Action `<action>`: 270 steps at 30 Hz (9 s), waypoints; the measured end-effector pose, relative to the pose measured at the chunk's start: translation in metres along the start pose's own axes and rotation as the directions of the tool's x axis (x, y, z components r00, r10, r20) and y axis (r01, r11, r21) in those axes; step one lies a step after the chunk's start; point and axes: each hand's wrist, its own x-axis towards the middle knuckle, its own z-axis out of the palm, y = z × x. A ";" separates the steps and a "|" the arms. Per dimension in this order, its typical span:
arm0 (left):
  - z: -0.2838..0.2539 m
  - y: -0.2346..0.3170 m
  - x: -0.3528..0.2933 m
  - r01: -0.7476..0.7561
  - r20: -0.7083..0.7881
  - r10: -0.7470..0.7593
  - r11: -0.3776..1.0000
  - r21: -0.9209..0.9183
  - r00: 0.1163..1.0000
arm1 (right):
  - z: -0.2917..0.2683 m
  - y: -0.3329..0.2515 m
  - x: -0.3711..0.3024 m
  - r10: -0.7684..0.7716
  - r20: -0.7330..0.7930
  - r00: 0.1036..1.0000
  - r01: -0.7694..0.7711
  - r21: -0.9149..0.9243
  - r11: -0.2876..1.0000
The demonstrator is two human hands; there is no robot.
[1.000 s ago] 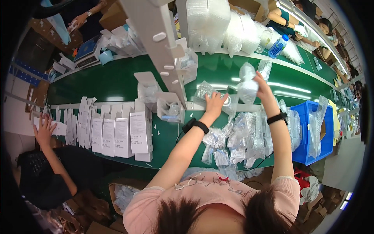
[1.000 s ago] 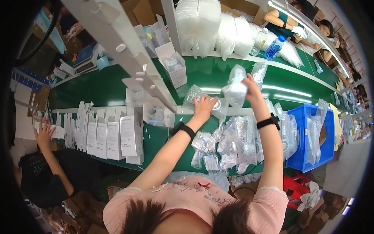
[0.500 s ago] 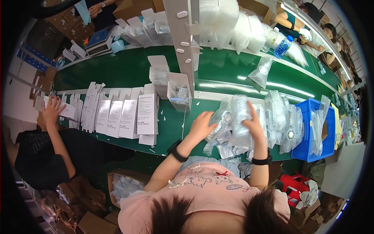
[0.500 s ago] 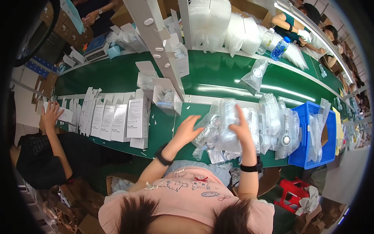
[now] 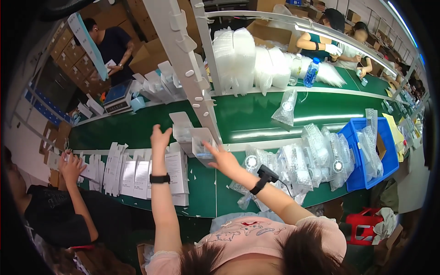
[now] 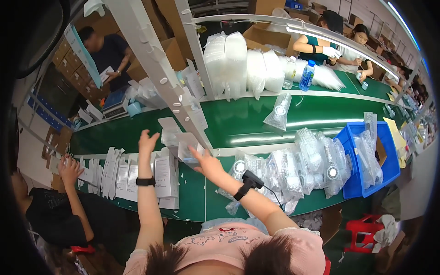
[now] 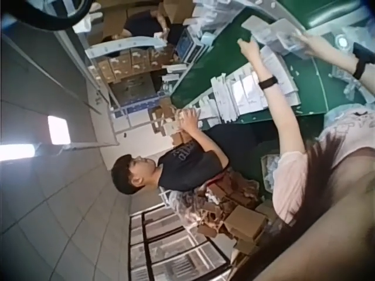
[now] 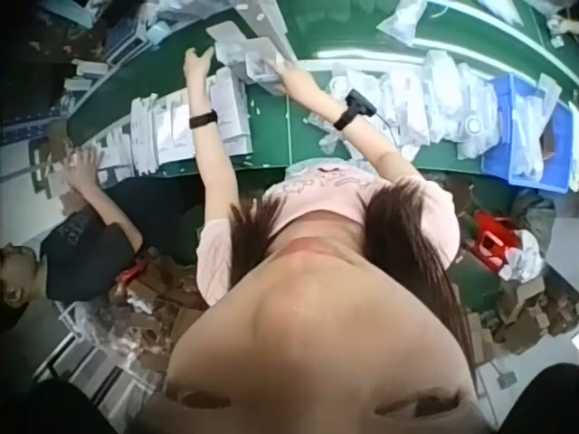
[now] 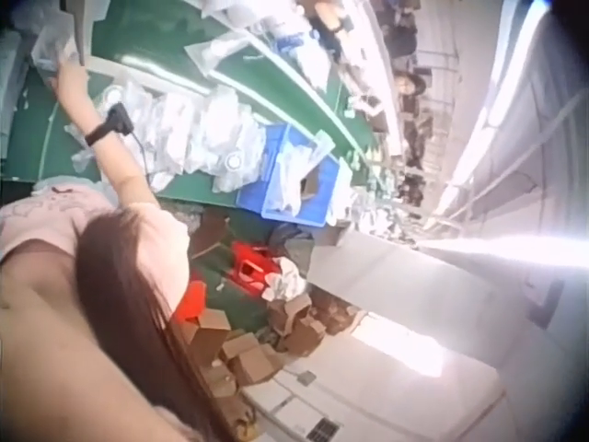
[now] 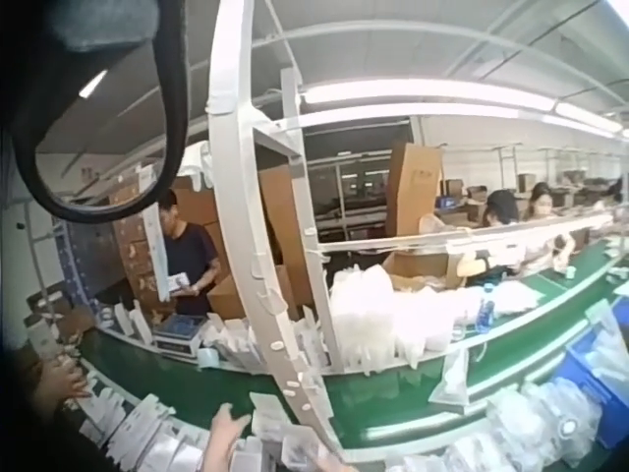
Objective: The person packs items by hand, placing a small plastic bag into a white box and then a larger bubble-wrapped item into a larger white box. They repeat this process multiple times, setting the completed boxes aside on the green table.
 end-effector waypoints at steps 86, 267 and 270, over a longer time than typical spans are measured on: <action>-0.021 0.028 -0.237 -0.076 0.067 0.231 0.558 -0.827 0.971 | 0.030 -0.005 -0.100 -0.132 0.245 0.961 -0.236 0.969 0.078; 0.041 -0.008 -0.203 -0.528 0.544 0.352 0.823 0.208 0.762 | -0.129 0.104 0.027 0.318 -0.427 0.846 0.125 0.740 0.661; 0.060 -0.018 -0.217 -0.586 0.606 0.262 0.687 0.429 0.751 | -0.116 0.161 0.101 0.237 -0.592 0.771 0.145 0.525 0.839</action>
